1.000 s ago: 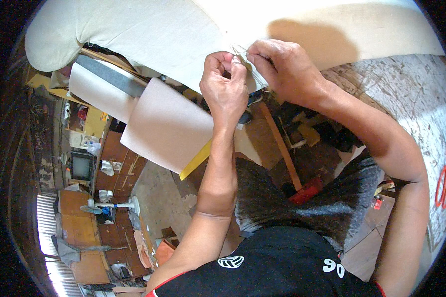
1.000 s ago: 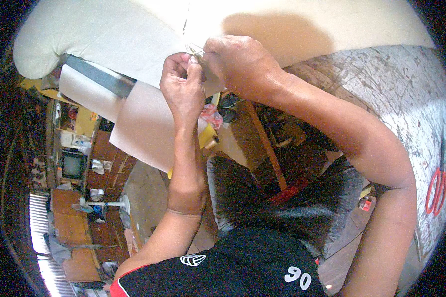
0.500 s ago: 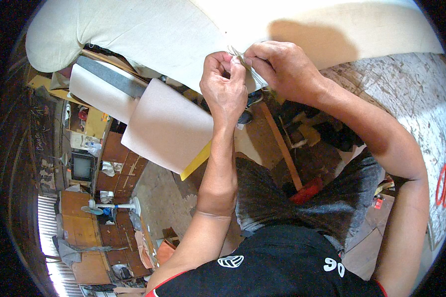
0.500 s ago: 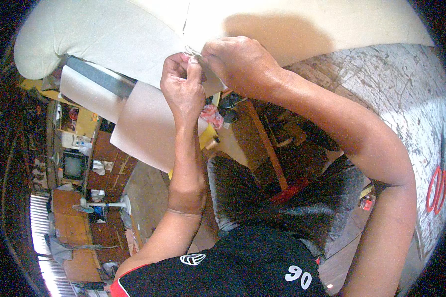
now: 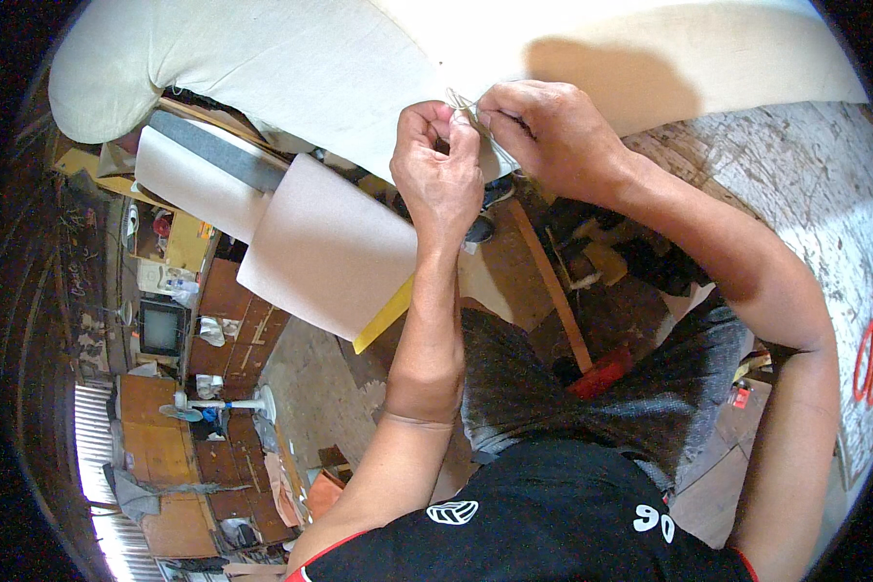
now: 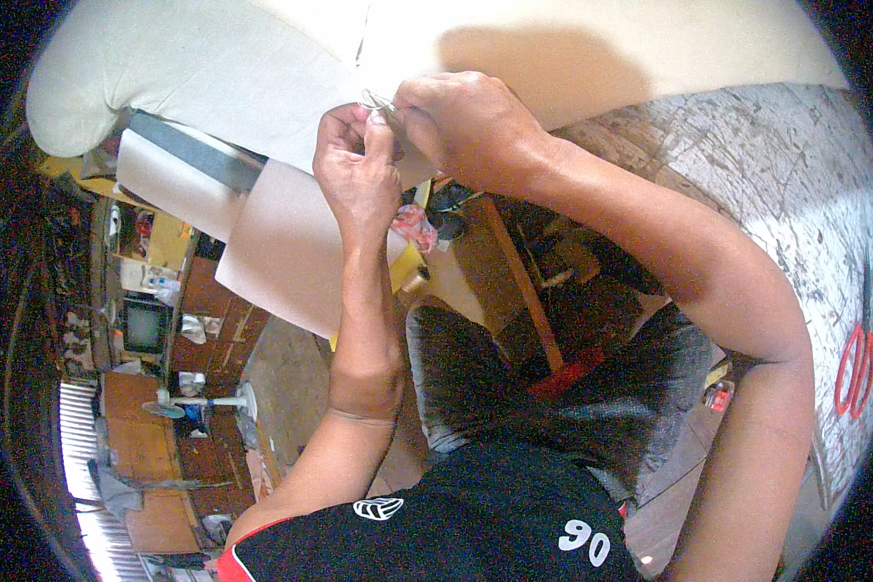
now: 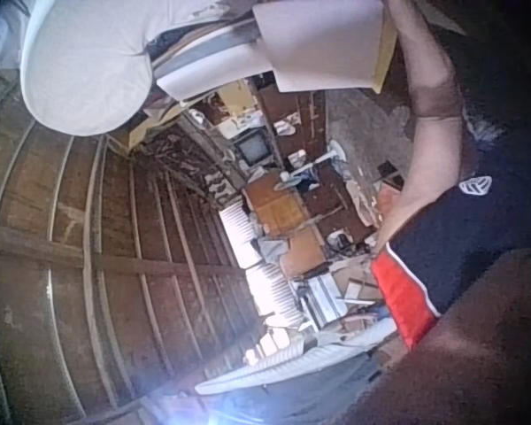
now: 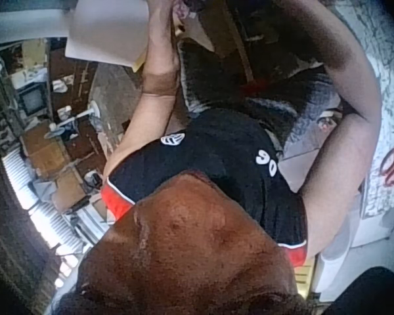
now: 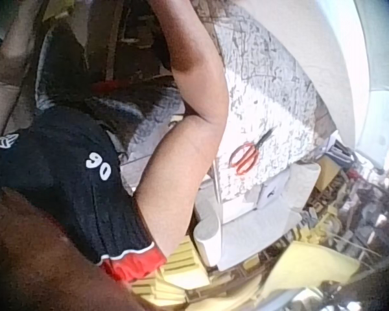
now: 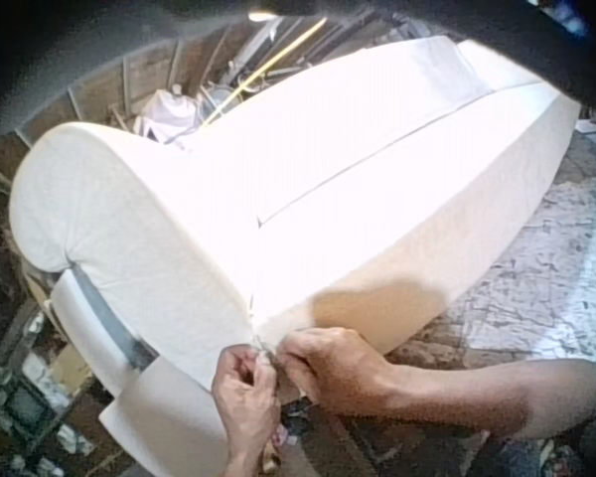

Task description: The person sews a white fabric cover onto a piece of furniture using a needle and thread. They tie knots, pull the thread through the fabric, and trim excess thread with scissors.

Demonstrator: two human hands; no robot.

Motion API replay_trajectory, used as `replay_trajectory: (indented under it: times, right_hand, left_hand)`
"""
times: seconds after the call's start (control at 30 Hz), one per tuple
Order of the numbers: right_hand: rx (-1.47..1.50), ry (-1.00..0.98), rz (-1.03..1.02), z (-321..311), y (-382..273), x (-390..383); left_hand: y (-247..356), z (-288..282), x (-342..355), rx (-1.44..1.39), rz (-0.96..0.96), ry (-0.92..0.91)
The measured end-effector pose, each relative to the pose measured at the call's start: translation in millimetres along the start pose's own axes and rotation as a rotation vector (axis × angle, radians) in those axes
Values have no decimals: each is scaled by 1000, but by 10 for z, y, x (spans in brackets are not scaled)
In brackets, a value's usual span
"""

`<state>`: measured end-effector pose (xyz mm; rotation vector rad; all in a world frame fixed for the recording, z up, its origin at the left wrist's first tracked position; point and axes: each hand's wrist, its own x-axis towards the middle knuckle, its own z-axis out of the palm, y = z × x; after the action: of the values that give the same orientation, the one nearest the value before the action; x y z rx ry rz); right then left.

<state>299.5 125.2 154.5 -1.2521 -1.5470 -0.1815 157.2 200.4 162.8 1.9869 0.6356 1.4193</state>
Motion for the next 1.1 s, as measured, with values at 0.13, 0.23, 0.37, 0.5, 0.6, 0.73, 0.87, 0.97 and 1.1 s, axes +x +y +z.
replay_trajectory:
  times: [0.13,0.23,0.37,0.5,0.6,0.73,0.87,0.97,1.1]
  right_hand:
    - [1,-7,8,-2,13,5]
    - [-110,-65,-58,-15,19,22]
    - [-201,-62,-151,-60,-8,38]
    - [-299,-172,-143,-181,-80,77]
    - [-394,-343,-105,-421,-84,144]
    - [151,-535,128,-862,-129,312]
    - [901,-410,549,-1237,-169,536]
    - [1115,-32,543,-1169,-319,530]
    - [1198,176,439,-1128,-370,540]
  left_hand:
    - [-10,3,-2,9,-9,-3]
    - [5,0,-10,22,-7,5]
    - [64,5,-30,70,-42,4]
    - [107,32,-71,115,34,19]
    - [122,61,-90,148,68,-29]
    - [40,61,-139,112,74,-8]
    - [96,134,-162,135,92,75]
    - [146,164,-165,106,23,139]
    - [186,206,-150,94,-20,185]
